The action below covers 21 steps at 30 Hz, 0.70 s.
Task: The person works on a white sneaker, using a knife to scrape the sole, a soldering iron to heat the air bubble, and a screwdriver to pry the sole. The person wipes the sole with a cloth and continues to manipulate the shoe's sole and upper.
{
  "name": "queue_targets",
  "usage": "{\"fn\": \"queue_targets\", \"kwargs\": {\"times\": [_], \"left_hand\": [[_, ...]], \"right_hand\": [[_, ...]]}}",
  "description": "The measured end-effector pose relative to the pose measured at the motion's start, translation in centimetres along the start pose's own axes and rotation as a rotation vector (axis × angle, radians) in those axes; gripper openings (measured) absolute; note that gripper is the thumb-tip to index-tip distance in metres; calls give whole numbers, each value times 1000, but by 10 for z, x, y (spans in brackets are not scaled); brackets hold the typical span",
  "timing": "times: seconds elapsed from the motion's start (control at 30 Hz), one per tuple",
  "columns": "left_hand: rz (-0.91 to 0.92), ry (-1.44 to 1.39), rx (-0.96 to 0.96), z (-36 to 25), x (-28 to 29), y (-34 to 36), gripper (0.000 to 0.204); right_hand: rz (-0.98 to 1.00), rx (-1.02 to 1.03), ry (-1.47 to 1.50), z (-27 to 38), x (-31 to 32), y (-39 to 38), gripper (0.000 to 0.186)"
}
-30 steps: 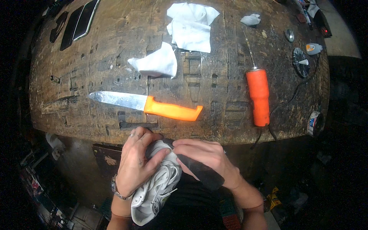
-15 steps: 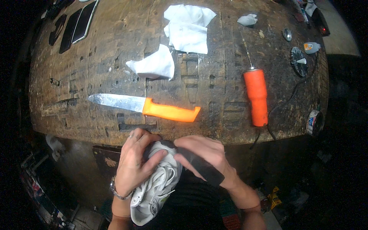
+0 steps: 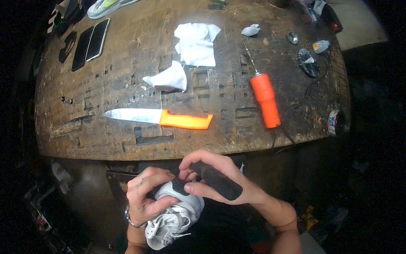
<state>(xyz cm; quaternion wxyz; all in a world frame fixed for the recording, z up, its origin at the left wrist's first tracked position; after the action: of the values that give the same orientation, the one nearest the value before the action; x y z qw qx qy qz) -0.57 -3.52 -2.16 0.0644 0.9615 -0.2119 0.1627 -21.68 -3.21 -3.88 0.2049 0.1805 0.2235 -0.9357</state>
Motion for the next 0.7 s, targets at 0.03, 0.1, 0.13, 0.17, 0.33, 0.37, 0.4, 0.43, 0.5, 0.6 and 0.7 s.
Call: {"fn": "queue_targets", "kwargs": {"times": [0.03, 0.1, 0.13, 0.17, 0.33, 0.37, 0.4, 0.43, 0.5, 0.6, 0.7], "left_hand": [[-13, -7, -23, -3, 1, -3, 45], [-43, -16, -23, -8, -1, -8, 49], [-51, -18, -41, -11, -1, -10, 49], [-59, -30, -59, -13, 0, -12, 50], [-47, -11, -161, -23, 2, -21, 49], [-55, -27, -170, -25, 2, -22, 50], [-55, -14, -181, -26, 2, -24, 50], [-57, -17, -187, -27, 2, -26, 50], [-63, -24, -199, -28, 1, -28, 50], [-75, -36, -214, -28, 0, -31, 50], [-84, -44, -226, -29, -1, -34, 51]], "right_hand": [[18, -6, -8, 5, -3, -3, 42], [58, 0, -49, 12, -8, -8, 43], [77, 12, -82, 16, -11, -10, 43], [94, 22, -103, 19, -14, -13, 43], [133, 65, -202, 33, -28, -23, 40], [141, 61, -219, 35, -31, -25, 39], [142, 54, -234, 37, -33, -27, 39], [143, 41, -242, 39, -34, -28, 39], [152, 56, -278, 43, -38, -30, 40], [168, 131, -335, 46, -43, -31, 39], [179, 189, -350, 46, -47, -31, 38]]}}
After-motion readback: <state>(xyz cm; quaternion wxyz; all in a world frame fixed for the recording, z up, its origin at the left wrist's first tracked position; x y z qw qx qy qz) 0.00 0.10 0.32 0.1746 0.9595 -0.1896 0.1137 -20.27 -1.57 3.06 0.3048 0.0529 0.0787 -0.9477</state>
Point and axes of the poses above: each hand's wrist, its own y-axis towards the middle knuckle, its own x-axis out of the back of the hand, z = x × y, the point moved 3 cm from there along y, towards the middle knuckle, and after that the axes turned 4 degrees about y, right-handed, at the moved point
